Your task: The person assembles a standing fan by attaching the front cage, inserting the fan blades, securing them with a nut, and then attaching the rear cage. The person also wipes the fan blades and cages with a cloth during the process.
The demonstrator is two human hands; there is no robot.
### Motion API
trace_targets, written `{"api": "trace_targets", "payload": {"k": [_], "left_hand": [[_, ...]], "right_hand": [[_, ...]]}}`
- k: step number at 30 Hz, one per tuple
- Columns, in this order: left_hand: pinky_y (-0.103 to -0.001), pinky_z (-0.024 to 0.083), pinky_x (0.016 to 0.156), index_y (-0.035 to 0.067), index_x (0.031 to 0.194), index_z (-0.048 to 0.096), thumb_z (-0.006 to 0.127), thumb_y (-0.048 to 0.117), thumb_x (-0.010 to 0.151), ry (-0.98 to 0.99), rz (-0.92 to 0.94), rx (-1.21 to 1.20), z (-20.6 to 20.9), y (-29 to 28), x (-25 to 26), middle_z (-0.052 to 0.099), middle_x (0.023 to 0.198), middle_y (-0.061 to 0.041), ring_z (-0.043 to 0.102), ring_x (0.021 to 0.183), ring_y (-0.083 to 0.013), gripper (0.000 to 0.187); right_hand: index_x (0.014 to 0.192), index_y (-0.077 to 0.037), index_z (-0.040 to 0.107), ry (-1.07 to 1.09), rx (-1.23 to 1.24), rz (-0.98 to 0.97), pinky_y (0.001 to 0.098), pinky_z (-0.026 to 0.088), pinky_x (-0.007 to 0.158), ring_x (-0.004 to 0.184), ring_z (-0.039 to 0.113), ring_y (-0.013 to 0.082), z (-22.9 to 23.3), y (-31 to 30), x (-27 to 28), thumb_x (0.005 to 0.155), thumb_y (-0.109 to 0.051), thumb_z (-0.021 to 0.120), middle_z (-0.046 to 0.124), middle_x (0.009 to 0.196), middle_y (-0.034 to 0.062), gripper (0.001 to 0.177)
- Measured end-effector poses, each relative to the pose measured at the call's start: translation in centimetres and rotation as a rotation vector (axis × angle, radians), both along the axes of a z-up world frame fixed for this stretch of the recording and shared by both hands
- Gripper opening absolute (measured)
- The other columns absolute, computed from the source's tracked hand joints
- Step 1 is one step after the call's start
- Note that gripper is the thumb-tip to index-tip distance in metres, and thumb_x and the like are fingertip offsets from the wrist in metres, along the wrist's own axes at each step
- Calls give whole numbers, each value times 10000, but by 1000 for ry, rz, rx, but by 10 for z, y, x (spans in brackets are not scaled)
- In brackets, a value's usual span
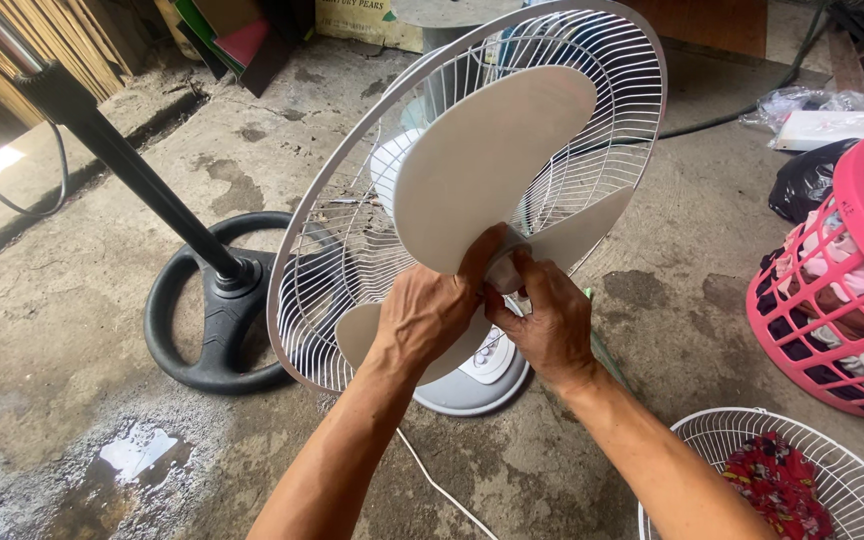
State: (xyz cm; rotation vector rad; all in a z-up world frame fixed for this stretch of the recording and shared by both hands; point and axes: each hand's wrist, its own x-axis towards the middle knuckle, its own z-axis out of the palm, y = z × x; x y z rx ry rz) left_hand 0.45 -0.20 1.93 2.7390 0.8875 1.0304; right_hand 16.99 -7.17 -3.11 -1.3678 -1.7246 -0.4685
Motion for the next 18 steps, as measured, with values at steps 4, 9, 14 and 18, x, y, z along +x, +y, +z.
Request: {"api": "trace_targets", "payload": {"k": [4,9,14,18], "left_hand": [[-328,566,452,149,1425,482,596,107,967,19,-13,34,1,0,-3,697,991,-193,683,623,-257,474],[-314,573,458,155,1436,468,654,165,954,58,-20,6,2,-2,-5,688,996,-187,683,642,-259,517],[-320,576,456,221,1447,489,677,136,934,89,-2,-17,8,-2,-2,690,991,-165,689,635,-241,553],[-307,581,466,234,1433,514,677,116,929,68,5,-14,8,-5,-3,698,1019,-157,699,655,-243,543]], "right_hand": [[1420,-42,434,-66,-52,108,304,627,679,852,692,240,1,-2,13,871,-250,854,642,1047,140,722],[1386,-43,424,-209,-47,135,295,633,710,946,658,285,5,-1,19,789,-243,864,558,1101,168,768],[1248,-20,469,61,-160,154,286,625,713,886,668,222,9,-2,13,813,-159,852,585,1074,128,596],[1183,-13,520,103,-173,109,299,610,670,819,663,216,12,-6,4,780,-116,852,600,1027,131,533]]}}
